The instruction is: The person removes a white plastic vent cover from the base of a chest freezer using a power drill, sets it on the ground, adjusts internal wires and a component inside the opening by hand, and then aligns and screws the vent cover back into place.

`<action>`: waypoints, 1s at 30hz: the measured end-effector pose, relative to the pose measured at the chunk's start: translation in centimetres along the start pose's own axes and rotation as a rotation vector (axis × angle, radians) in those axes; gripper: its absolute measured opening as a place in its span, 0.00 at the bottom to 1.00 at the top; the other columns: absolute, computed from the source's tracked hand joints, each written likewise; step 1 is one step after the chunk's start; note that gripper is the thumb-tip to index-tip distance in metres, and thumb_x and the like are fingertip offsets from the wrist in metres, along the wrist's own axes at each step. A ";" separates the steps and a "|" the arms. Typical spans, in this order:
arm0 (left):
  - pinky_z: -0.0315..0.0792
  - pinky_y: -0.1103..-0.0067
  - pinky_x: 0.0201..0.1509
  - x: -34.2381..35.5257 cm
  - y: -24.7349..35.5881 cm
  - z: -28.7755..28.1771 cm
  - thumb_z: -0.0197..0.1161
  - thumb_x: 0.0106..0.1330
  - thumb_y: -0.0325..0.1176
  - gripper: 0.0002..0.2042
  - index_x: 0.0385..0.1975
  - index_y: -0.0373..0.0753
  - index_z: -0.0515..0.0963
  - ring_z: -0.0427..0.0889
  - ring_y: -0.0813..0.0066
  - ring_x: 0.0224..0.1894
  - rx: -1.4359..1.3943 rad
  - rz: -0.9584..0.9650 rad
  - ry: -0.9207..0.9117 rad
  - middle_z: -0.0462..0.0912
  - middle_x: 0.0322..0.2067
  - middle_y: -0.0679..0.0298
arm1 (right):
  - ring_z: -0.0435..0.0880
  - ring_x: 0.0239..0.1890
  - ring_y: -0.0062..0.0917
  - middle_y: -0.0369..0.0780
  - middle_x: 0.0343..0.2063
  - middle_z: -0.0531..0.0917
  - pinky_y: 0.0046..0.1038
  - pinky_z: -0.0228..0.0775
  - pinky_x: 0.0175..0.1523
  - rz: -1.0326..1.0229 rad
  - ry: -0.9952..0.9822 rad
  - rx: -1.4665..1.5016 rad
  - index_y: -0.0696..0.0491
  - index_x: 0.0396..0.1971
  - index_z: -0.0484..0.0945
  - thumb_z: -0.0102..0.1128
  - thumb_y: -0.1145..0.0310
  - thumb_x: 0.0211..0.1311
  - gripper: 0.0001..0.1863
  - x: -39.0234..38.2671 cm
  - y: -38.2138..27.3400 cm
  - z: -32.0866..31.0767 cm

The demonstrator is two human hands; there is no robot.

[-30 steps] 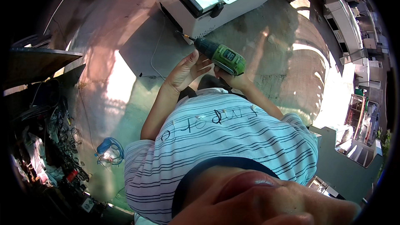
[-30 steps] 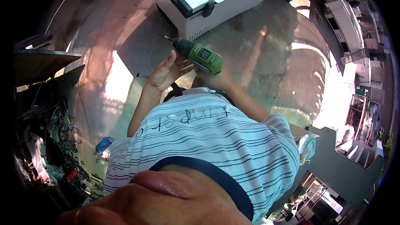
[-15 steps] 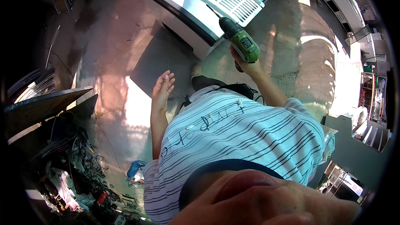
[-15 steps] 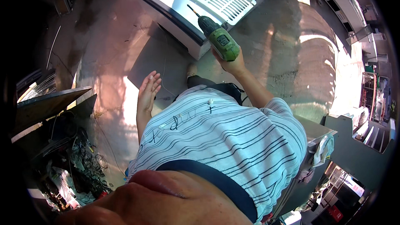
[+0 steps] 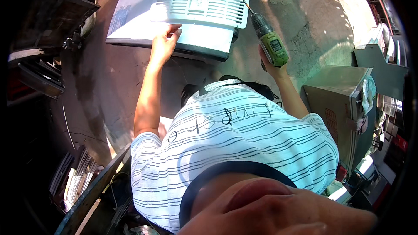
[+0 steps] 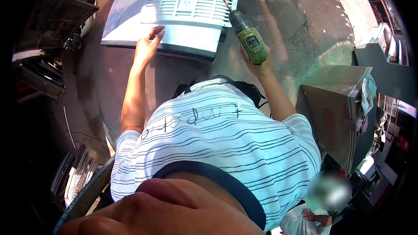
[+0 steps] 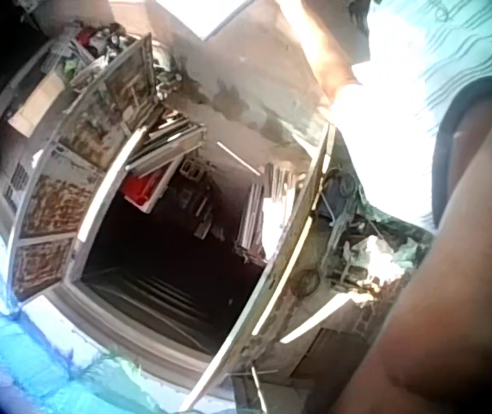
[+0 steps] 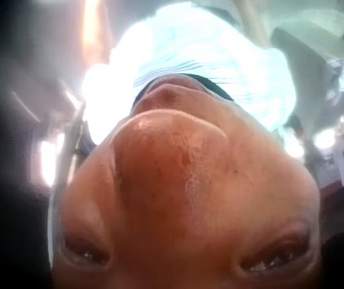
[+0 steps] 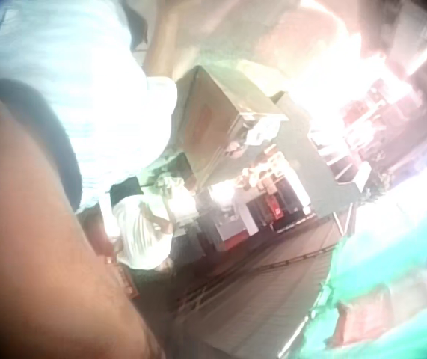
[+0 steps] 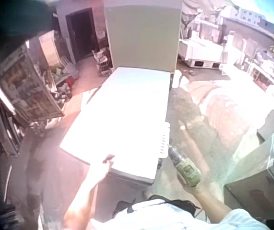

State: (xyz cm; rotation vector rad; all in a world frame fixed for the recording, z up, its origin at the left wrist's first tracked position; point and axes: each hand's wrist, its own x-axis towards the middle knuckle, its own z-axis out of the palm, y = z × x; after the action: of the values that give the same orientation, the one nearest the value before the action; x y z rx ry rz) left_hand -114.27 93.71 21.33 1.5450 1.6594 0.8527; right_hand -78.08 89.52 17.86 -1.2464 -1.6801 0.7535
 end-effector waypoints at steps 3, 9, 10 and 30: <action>0.73 0.76 0.42 9.5 -2.1 -0.3 0.59 0.62 0.41 0.14 0.44 0.42 0.80 0.81 0.70 0.35 0.208 0.182 -0.117 0.84 0.34 0.60 | 0.85 0.35 0.26 0.40 0.32 0.85 0.24 0.74 0.40 0.142 0.203 -0.021 0.57 0.37 0.81 0.66 0.74 0.50 0.12 -2.6 -1.5 2.1; 0.74 0.71 0.45 27.2 -5.9 2.5 0.56 0.62 0.40 0.12 0.43 0.50 0.81 0.82 0.62 0.41 0.532 0.564 -0.213 0.84 0.37 0.63 | 0.82 0.31 0.23 0.38 0.28 0.83 0.24 0.72 0.36 0.333 0.413 -0.378 0.55 0.36 0.79 0.63 0.70 0.55 0.09 -7.6 -6.0 9.9; 0.74 0.70 0.45 28.7 -7.1 3.8 0.56 0.62 0.40 0.12 0.43 0.50 0.81 0.82 0.61 0.40 0.574 0.589 -0.240 0.84 0.37 0.63 | 0.81 0.30 0.22 0.37 0.28 0.82 0.24 0.71 0.35 0.472 0.488 -0.289 0.55 0.37 0.79 0.62 0.69 0.56 0.09 -8.2 -7.5 11.7; 0.70 0.64 0.49 32.1 0.9 3.5 0.54 0.60 0.48 0.18 0.47 0.50 0.75 0.79 0.58 0.48 0.809 0.907 -0.481 0.81 0.44 0.60 | 0.74 0.28 0.14 0.32 0.26 0.77 0.20 0.67 0.34 0.920 1.192 -0.081 0.56 0.44 0.75 0.64 0.73 0.55 0.16 -20.5 -26.6 32.7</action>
State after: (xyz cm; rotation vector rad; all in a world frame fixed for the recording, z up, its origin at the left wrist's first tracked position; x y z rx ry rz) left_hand -112.13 125.79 18.40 2.8797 0.9155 0.1062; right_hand -116.52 62.91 20.75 -1.9689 -0.1310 0.2604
